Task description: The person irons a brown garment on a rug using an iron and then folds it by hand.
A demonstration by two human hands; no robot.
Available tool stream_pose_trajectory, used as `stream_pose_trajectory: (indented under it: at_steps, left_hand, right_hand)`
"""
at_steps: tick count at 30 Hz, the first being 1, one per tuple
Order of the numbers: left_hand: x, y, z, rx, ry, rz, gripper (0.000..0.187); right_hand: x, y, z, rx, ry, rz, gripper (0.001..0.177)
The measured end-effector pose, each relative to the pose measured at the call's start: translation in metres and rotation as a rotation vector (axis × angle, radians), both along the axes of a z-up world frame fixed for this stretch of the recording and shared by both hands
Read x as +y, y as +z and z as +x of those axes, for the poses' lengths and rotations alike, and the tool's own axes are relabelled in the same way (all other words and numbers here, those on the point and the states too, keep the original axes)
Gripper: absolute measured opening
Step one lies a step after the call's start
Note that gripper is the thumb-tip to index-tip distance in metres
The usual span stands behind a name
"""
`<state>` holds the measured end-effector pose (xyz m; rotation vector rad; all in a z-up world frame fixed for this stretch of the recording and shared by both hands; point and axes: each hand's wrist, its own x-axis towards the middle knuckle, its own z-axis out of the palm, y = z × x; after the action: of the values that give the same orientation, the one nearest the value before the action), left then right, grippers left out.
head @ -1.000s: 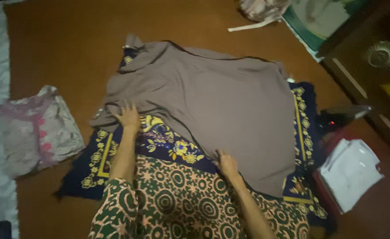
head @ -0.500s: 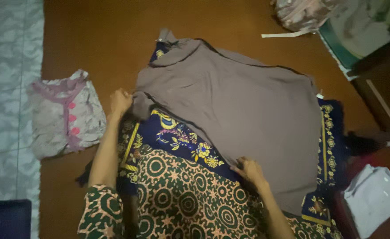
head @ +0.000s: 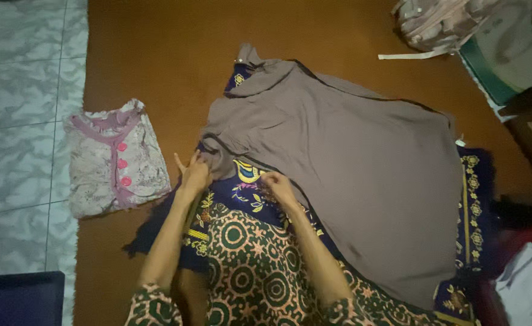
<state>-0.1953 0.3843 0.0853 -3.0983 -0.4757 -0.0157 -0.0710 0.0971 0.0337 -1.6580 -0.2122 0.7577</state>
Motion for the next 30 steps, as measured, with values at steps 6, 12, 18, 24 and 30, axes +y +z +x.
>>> stream_pose_trajectory:
  at_steps: [6,12,18,24,30]
  left_hand:
    - [0.062,-0.044,0.012,-0.294,0.287,-1.088,0.040]
    - [0.080,-0.056,-0.027,0.338,0.230,-0.629,0.040]
    - [0.035,-0.022,0.001,-0.326,0.374,-0.500,0.034]
    - [-0.002,-0.012,0.053,-0.348,0.407,-0.480,0.053]
    - [0.039,-0.080,0.059,-0.428,0.245,-0.256,0.046]
  right_hand:
    - [0.084,0.036,-0.019,0.220,-0.008,0.170,0.043]
    - [0.124,0.000,-0.031,0.138,0.216,0.027,0.043]
    - [0.134,-0.042,-0.036,-0.617,0.008,-0.364,0.058]
    - [0.154,-0.014,-0.049,-0.680,0.516,-0.577,0.028]
    - [0.155,0.031,-0.088,-0.875,0.502,-0.031,0.020]
